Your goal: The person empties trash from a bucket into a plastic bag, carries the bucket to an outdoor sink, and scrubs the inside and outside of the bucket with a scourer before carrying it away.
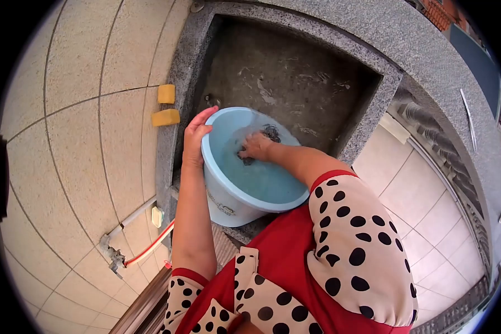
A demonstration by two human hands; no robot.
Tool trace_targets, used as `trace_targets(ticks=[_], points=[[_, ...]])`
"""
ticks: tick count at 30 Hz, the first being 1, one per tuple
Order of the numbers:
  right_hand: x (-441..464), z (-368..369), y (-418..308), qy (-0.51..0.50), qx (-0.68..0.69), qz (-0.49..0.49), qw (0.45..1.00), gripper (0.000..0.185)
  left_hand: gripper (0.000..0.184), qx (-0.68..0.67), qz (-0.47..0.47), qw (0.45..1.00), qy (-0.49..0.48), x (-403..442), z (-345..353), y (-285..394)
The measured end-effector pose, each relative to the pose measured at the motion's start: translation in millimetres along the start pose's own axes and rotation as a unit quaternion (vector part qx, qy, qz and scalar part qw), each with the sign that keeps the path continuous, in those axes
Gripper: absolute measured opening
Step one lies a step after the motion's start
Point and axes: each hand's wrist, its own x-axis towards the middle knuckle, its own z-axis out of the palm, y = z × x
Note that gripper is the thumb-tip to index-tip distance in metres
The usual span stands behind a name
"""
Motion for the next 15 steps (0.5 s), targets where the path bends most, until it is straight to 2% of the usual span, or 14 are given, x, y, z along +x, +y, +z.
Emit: trace_targets(ticks=[1, 4, 7, 11, 12, 15], points=[[12.1, -25.9, -0.7, 0.028, -0.11, -0.042, 0.993, 0.023, 0.049, 0.0, 0.001, 1.0, -0.005, 0.3, -0.8, 1.0], [43.5, -61.7, -1.2, 0.16, -0.092, -0.14, 0.973, 0.023, 0.048, 0.003, 0.017, 1.0, -0.022, 2.4, -4.3, 0.9], [48.6, -106.0, -12.1, 0.153, -0.141, -0.212, 0.955, 0.027, 0.048, -0.017, 0.018, 1.0, -0.02, 9.2, -7.0, -1.3], [45.1, -77.6, 10.1, 0.176, -0.158, -0.157, 0.959, 0.034, 0.046, -0.003, -0.007, 0.999, -0.044, 19.2, -5.3, -1.3], [40.2, -63.1, 16.1, 0.133, -0.161, -0.124, 0.97, 0.038, 0.047, 0.002, -0.001, 0.999, -0.046, 23.4, -7.1, -4.1], [18.9, -29.8, 13.4, 0.081, -0.164, -0.032, 0.983, 0.036, 0.05, -0.006, -0.001, 1.0, -0.028, 31.3, -4.3, -1.6]])
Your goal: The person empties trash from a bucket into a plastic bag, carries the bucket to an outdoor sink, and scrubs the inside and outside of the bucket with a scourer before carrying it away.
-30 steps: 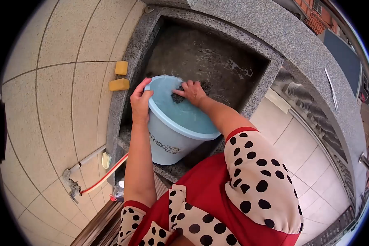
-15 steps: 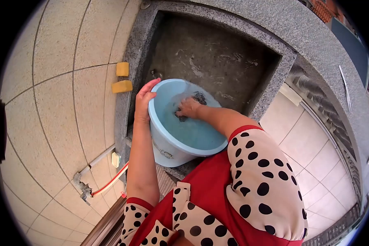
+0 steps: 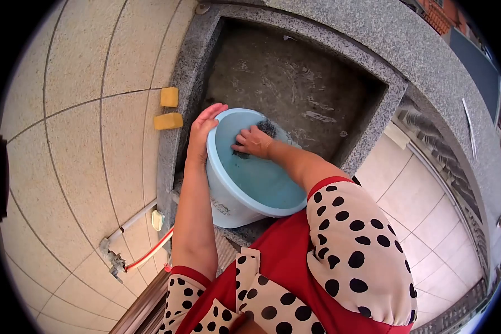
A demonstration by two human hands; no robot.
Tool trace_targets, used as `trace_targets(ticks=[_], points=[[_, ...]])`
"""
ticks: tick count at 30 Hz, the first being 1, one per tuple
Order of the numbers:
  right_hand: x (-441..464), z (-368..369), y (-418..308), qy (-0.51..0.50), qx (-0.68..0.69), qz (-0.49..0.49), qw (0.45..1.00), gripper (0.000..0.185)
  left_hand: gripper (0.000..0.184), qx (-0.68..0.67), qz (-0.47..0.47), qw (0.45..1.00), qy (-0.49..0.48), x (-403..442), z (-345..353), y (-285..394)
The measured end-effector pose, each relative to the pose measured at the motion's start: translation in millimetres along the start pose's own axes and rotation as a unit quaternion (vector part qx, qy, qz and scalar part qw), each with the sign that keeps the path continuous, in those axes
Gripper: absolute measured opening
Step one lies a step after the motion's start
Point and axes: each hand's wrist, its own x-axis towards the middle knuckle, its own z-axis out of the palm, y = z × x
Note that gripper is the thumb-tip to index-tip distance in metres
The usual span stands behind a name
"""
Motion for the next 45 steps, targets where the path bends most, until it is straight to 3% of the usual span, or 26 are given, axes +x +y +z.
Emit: trace_targets(ticks=[4, 6, 7, 8, 9, 10, 12, 15, 17, 21, 24, 25, 28, 30, 32, 36, 40, 41, 44, 45], points=[[-19.2, 11.2, -38.7, -0.156, 0.037, 0.027, 0.987, 0.037, 0.053, 0.111, 0.008, 0.985, 0.13, -3.5, -4.5, -3.4], [-23.6, 12.2, -43.4, -0.224, 0.104, 0.007, 0.969, 0.033, 0.057, 0.268, 0.025, 0.933, 0.238, -18.5, -2.1, -2.2], [-26.3, 17.2, -47.8, -0.188, 0.083, 0.004, 0.979, 0.029, 0.059, 0.25, 0.037, 0.93, 0.266, -33.9, 5.1, 4.3], [-21.1, 18.9, -50.6, -0.237, 0.086, 0.011, 0.968, 0.029, 0.062, 0.191, 0.043, 0.937, 0.288, -58.8, 26.3, 21.6], [-24.3, 37.8, -55.5, -0.172, 0.068, 0.013, 0.983, 0.03, 0.07, 0.128, 0.068, 0.941, 0.306, -77.7, 30.3, 6.4], [-23.3, 30.1, -57.0, -0.222, 0.037, -0.002, 0.974, 0.031, 0.078, 0.207, 0.091, 0.921, 0.318, -108.2, 50.4, 4.1], [-28.9, 35.3, -59.8, -0.182, 0.051, 0.022, 0.982, 0.033, 0.092, 0.256, 0.094, 0.907, 0.321, -158.8, 81.5, -17.3], [-31.4, 23.2, -59.3, -0.202, 0.007, 0.018, 0.979, 0.035, 0.096, 0.432, 0.125, 0.839, 0.306, -196.6, 112.2, -30.1], [-42.7, 12.5, -44.7, -0.144, 0.066, -0.069, 0.985, 0.036, 0.097, 0.508, 0.091, 0.808, 0.283, -197.5, 112.2, -31.0], [-51.7, -21.3, -2.2, -0.131, 0.031, -0.156, 0.979, 0.04, 0.086, 0.367, 0.084, 0.884, 0.278, -173.7, 90.9, -1.9], [-54.1, -40.0, 33.8, -0.074, -0.046, 0.061, 0.994, 0.045, 0.08, 0.261, 0.11, 0.921, 0.268, -165.4, 74.2, -4.8], [-50.0, -52.2, 43.5, -0.081, -0.028, 0.152, 0.985, 0.044, 0.078, 0.238, 0.121, 0.925, 0.271, -163.5, 70.6, -7.1], [-41.8, -81.1, 72.5, -0.016, 0.08, 0.309, 0.948, 0.043, 0.071, 0.162, 0.143, 0.927, 0.305, -172.4, 79.6, 4.6], [-39.2, -109.9, 76.7, 0.042, 0.148, 0.383, 0.911, 0.04, 0.067, 0.122, 0.196, 0.923, 0.308, -174.2, 77.3, 20.5], [-41.8, -126.0, 73.7, 0.118, 0.176, 0.398, 0.893, 0.04, 0.067, 0.069, 0.191, 0.923, 0.328, -179.4, 65.4, 20.3], [-44.6, -168.6, 49.9, 0.123, 0.135, 0.297, 0.937, 0.042, 0.069, -0.119, 0.165, 0.928, 0.313, -202.6, 46.6, 25.1], [-33.6, -176.8, 29.2, 0.008, 0.017, 0.153, 0.988, 0.039, 0.071, -0.136, 0.167, 0.934, 0.284, -221.9, 44.5, 17.1], [-31.9, -161.0, 25.4, 0.024, 0.001, 0.119, 0.993, 0.036, 0.071, -0.136, 0.172, 0.934, 0.282, -223.6, 46.0, 12.8], [-8.5, -133.8, 7.5, -0.135, -0.053, 0.067, 0.987, 0.035, 0.072, -0.114, 0.185, 0.935, 0.281, -228.0, 50.3, 7.0], [-1.4, -120.8, -0.1, -0.141, -0.095, 0.038, 0.985, 0.034, 0.072, -0.107, 0.183, 0.934, 0.288, -228.7, 52.5, 7.3]])
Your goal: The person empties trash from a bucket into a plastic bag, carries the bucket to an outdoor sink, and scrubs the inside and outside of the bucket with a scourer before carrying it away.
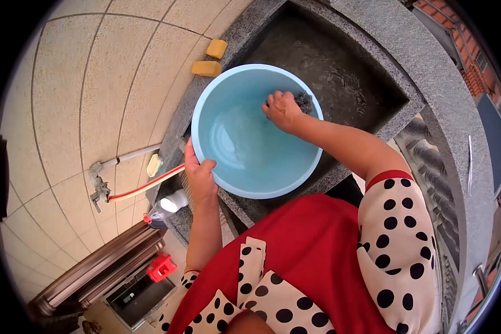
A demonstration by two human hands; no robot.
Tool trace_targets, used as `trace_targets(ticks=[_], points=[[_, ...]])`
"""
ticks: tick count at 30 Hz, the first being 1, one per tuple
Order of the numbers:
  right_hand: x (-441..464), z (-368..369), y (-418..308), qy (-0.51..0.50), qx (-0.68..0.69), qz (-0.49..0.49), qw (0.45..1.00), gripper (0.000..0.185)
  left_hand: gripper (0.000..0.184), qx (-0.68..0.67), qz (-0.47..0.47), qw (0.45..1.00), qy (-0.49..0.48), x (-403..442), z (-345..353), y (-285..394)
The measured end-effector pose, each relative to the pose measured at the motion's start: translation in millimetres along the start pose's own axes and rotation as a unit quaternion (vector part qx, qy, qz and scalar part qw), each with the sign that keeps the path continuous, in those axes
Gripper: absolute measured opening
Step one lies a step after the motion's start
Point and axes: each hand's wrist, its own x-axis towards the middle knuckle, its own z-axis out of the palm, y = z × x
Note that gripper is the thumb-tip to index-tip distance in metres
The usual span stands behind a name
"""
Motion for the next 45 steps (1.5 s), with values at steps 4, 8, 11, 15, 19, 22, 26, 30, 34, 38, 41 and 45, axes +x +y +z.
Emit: trace_targets(ticks=[4, 8, 11, 15, 19, 22, 26, 30, 34, 38, 41, 45], points=[[51.4, 50.4, -40.6, 0.013, -0.059, 0.038, 0.997, 0.04, 0.065, 0.057, 0.026, 0.998, 0.012, -5.0, -0.7, -5.0], [87.4, 120.0, -98.5, -0.195, -0.004, 0.121, 0.973, 0.033, 0.063, 0.105, 0.052, 0.993, 0.007, -12.3, -3.4, -9.4], [75.1, 140.6, -125.9, -0.294, 0.018, -0.02, 0.955, 0.03, 0.062, 0.095, 0.032, 0.994, 0.052, -16.9, -13.9, -11.4], [34.7, 60.2, -132.8, -0.324, 0.109, -0.207, 0.917, 0.032, 0.061, 0.064, 0.028, 0.996, 0.052, -13.4, -21.9, -13.0], [37.2, 45.0, -164.7, -0.187, 0.299, -0.179, 0.918, 0.033, 0.062, 0.072, 0.039, 0.995, 0.05, -12.7, -17.6, -15.1], [60.3, 46.6, -183.8, 0.045, 0.29, -0.142, 0.945, 0.022, 0.062, 0.063, 0.022, 0.996, 0.066, -9.6, -19.6, -14.9], [107.1, 28.9, -157.4, 0.163, 0.148, -0.161, 0.962, 0.02, 0.061, 0.083, -0.003, 0.995, 0.063, -9.0, -21.0, -9.3], [139.3, 52.6, -124.4, 0.156, 0.099, -0.064, 0.981, 0.017, 0.061, 0.067, -0.005, 0.996, 0.057, -7.6, -11.1, -4.1], [126.7, 90.0, -93.4, -0.021, 0.007, 0.06, 0.998, 0.021, 0.06, 0.059, -0.001, 0.997, 0.048, -5.9, -1.2, -4.4], [87.6, 102.5, -91.2, -0.25, 0.093, 0.016, 0.964, 0.024, 0.061, 0.063, 0.016, 0.997, 0.029, -10.9, 2.1, -9.2], [59.6, 99.0, -116.2, -0.316, 0.125, -0.038, 0.94, 0.028, 0.061, 0.061, 0.009, 0.997, 0.04, -10.8, -5.1, -8.4], [41.5, 56.8, -137.2, -0.327, 0.362, -0.098, 0.867, 0.038, 0.06, 0.08, 0.003, 0.995, 0.059, -13.3, -14.3, -8.8]])
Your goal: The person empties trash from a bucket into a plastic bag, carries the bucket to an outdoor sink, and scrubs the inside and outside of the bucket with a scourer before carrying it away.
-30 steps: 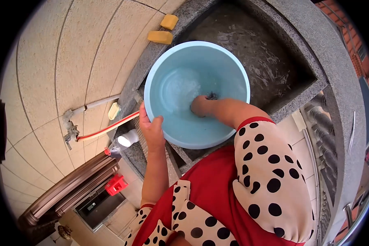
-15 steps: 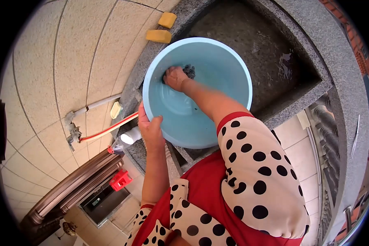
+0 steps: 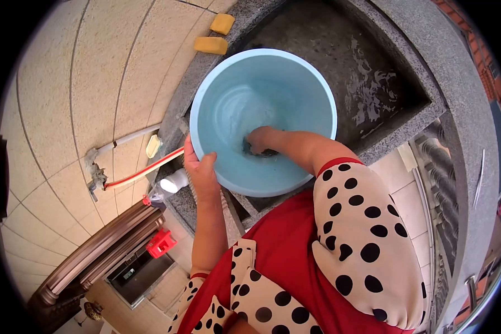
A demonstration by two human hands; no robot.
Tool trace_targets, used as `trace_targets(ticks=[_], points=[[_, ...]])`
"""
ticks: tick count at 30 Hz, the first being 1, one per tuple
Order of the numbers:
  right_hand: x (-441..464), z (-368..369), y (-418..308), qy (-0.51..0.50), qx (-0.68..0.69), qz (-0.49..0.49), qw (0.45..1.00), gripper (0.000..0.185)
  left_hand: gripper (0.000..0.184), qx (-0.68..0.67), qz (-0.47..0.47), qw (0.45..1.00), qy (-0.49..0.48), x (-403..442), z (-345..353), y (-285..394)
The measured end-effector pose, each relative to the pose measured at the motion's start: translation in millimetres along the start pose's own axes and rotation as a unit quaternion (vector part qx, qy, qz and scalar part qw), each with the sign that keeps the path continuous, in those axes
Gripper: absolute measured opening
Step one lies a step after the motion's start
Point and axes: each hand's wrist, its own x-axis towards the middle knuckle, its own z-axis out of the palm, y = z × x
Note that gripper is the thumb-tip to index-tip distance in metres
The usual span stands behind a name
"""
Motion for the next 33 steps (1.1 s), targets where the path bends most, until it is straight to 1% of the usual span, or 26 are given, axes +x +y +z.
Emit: trace_targets(ticks=[1, 3, 4, 5, 6, 8, 10, 13, 16, 17, 18, 19, 20, 21, 22, 24, 26, 27, 28, 29, 31, 33], points=[[-12.7, -10.7, -15.5, 0.028, 0.095, -0.032, 0.995, 0.04, 0.06, -0.008, 0.003, 1.0, 0.0, 1.1, -3.1, -2.1], [27.7, 7.4, -20.9, 0.081, 0.237, -0.058, 0.966, 0.042, 0.06, -0.022, 0.008, 1.0, 0.003, 3.7, -9.6, -6.6], [32.1, 4.0, -27.8, 0.125, 0.379, -0.047, 0.916, 0.043, 0.06, -0.037, 0.002, 0.999, 0.005, 5.3, -11.6, -6.8], [35.9, 0.9, -34.8, 0.165, 0.512, -0.036, 0.842, 0.044, 0.06, -0.052, -0.003, 0.999, 0.007, 6.8, -13.5, -6.6], [37.9, -2.5, -41.6, 0.2, 0.633, -0.023, 0.748, 0.046, 0.06, -0.067, -0.009, 0.998, 0.009, 7.6, -15.3, -6.4], [-5.6, -56.5, -59.3, 0.242, 0.794, -0.008, 0.557, 0.047, 0.06, -0.061, -0.011, 0.998, 0.003, 7.0, -16.5, -5.3], [-3.5, -90.6, -49.6, 0.329, 0.824, -0.028, 0.46, 0.047, 0.06, -0.053, -0.01, 0.999, -0.008, 6.3, -14.2, -1.9], [-39.8, -117.8, -64.7, 0.288, 0.847, 0.0, 0.448, 0.04, 0.06, -0.078, -0.018, 0.997, -0.02, 11.6, -6.6, 3.8], [-24.8, -81.7, -80.4, 0.267, 0.757, -0.084, 0.591, 0.041, 0.06, -0.048, -0.011, 0.998, -0.031, 16.4, -0.6, 3.2], [-32.6, -68.2, -81.3, 0.228, 0.681, -0.079, 0.691, 0.043, 0.06, -0.023, 0.011, 0.999, -0.029, 18.0, -2.2, -0.4], [-50.1, -56.1, -79.1, 0.183, 0.595, -0.071, 0.78, 0.044, 0.06, -0.021, 0.014, 0.999, -0.046, 18.3, -1.9, -0.7], [-52.7, -40.7, -71.3, 0.14, 0.487, -0.076, 0.859, 0.045, 0.059, -0.021, 0.016, 0.998, -0.064, 18.3, -0.9, 0.2], [-56.4, -25.5, -62.2, 0.093, 0.371, -0.08, 0.921, 0.047, 0.059, -0.022, 0.018, 0.996, -0.081, 18.2, 1.5, 1.9], [-81.7, -23.8, -56.0, 0.061, 0.283, -0.048, 0.956, 0.048, 0.061, 0.006, 0.023, 0.997, -0.067, 16.4, 10.4, 5.5], [-106.3, -24.8, -48.3, 0.028, 0.191, -0.017, 0.981, 0.05, 0.061, 0.001, 0.023, 0.997, -0.077, 16.1, 18.2, 8.7], [-118.5, -15.7, -22.1, -0.032, 0.021, 0.067, 0.997, 0.049, 0.061, -0.011, 0.025, 0.995, -0.093, 15.9, 29.3, 11.5], [-99.3, 8.4, 37.9, 0.05, -0.116, 0.088, 0.988, 0.051, 0.064, 0.005, 0.029, 0.992, -0.122, 15.9, 30.8, 5.0], [-91.2, 1.5, 56.7, 0.068, -0.24, 0.099, 0.963, 0.054, 0.067, 0.019, 0.028, 0.99, -0.139, 14.7, 31.0, 1.2], [-81.2, -6.8, 71.1, 0.087, -0.361, 0.109, 0.922, 0.058, 0.07, 0.034, 0.028, 0.987, -0.156, 13.9, 32.7, -1.1], [-68.1, -12.6, 79.7, 0.152, -0.397, 0.114, 0.898, 0.057, 0.07, 0.017, 0.034, 0.985, -0.168, 13.5, 37.1, 1.5], [-44.4, -20.5, 90.9, 0.282, -0.462, 0.13, 0.831, 0.057, 0.065, -0.001, 0.021, 0.989, -0.147, 13.6, 41.2, 5.8], [-15.6, -16.1, 80.3, 0.261, -0.379, 0.21, 0.863, 0.059, 0.063, -0.003, 0.03, 0.99, -0.139, 17.6, 44.8, 8.0]])
